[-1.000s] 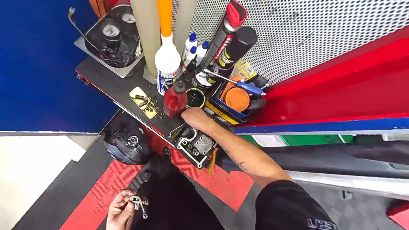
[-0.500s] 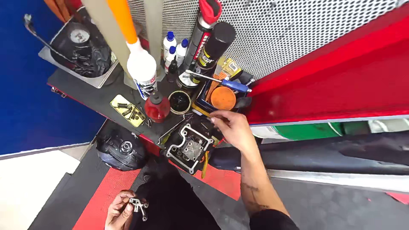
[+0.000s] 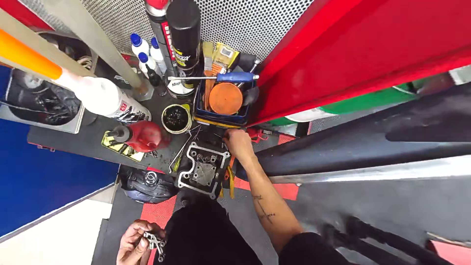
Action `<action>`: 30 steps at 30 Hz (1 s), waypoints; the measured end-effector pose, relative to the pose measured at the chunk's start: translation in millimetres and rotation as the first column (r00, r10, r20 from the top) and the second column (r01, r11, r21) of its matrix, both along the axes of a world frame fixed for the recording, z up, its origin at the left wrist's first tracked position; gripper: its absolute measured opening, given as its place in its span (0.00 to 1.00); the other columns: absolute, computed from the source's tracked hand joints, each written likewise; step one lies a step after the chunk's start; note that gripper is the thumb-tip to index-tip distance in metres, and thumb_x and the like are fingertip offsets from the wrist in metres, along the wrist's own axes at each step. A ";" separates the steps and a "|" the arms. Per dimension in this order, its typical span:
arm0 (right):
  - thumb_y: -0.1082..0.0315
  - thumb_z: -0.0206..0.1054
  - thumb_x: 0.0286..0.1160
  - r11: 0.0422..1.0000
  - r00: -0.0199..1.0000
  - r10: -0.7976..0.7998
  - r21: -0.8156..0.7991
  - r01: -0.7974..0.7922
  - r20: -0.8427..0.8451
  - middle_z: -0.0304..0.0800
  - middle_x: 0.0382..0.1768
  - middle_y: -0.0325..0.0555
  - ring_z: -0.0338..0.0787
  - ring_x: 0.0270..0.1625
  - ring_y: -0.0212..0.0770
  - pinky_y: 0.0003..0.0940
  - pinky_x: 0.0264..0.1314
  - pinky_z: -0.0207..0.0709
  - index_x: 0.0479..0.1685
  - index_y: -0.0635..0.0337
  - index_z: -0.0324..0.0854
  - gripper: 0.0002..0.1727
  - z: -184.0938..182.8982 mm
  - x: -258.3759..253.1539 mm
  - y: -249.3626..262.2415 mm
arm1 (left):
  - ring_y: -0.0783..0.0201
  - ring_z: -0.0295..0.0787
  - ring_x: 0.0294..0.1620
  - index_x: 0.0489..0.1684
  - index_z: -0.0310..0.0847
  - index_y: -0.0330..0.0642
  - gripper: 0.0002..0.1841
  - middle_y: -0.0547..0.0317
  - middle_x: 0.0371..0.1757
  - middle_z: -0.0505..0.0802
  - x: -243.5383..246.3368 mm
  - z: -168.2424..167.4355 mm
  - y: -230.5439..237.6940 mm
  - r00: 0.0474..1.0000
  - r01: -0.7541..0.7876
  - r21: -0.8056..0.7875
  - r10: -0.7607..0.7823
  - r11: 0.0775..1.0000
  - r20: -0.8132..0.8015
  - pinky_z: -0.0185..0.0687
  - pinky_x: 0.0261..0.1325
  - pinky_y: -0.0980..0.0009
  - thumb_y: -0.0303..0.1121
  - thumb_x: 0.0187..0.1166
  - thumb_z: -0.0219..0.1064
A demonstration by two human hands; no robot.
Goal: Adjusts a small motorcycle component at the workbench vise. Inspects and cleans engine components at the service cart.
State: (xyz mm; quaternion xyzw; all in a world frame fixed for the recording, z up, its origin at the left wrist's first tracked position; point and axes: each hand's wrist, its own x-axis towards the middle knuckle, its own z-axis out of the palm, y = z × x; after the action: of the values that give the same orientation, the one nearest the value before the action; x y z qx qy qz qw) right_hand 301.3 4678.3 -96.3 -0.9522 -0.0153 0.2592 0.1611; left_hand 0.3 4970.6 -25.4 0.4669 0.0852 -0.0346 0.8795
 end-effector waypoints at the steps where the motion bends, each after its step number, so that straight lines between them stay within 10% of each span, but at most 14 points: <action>1: 0.62 0.67 0.76 1.000 1.000 0.012 -0.021 -0.012 -0.012 0.92 0.50 0.62 0.90 0.58 0.66 0.69 0.56 0.79 0.51 0.60 0.89 0.13 0.4 1.1 0.9 | 0.63 0.95 0.52 0.63 0.87 0.55 0.14 0.60 0.52 0.96 0.6 0.2 -0.3 1.000 0.000 0.013 0.000 1.000 0.000 0.91 0.59 0.64 0.42 0.82 0.69; 25: 0.76 0.63 0.78 0.734 0.806 0.568 -0.339 -0.589 -0.169 0.90 0.50 0.68 0.89 0.57 0.71 0.72 0.54 0.80 0.45 0.69 0.86 0.08 21.2 3.6 25.8 | 0.65 0.95 0.51 0.63 0.87 0.52 0.15 0.57 0.51 0.96 -107.5 -0.3 39.7 0.992 -0.126 0.026 0.126 0.992 0.009 0.91 0.55 0.69 0.40 0.82 0.70; 30: 0.67 0.71 0.74 0.822 0.854 0.521 -0.276 -0.498 0.013 0.90 0.44 0.67 0.90 0.53 0.69 0.69 0.55 0.80 0.39 0.69 0.86 0.10 29.7 -1.3 17.2 | 0.70 0.95 0.46 0.62 0.88 0.54 0.14 0.61 0.49 0.96 -148.0 -1.7 54.5 0.981 -0.193 0.032 0.194 0.981 -0.021 0.91 0.51 0.72 0.40 0.80 0.71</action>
State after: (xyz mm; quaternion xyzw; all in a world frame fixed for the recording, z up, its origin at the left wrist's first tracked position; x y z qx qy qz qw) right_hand 300.0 4695.5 -66.6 -0.9366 -0.2415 0.2503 -0.0423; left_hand -147.7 5025.1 -27.1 0.4690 0.1411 0.0470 0.8706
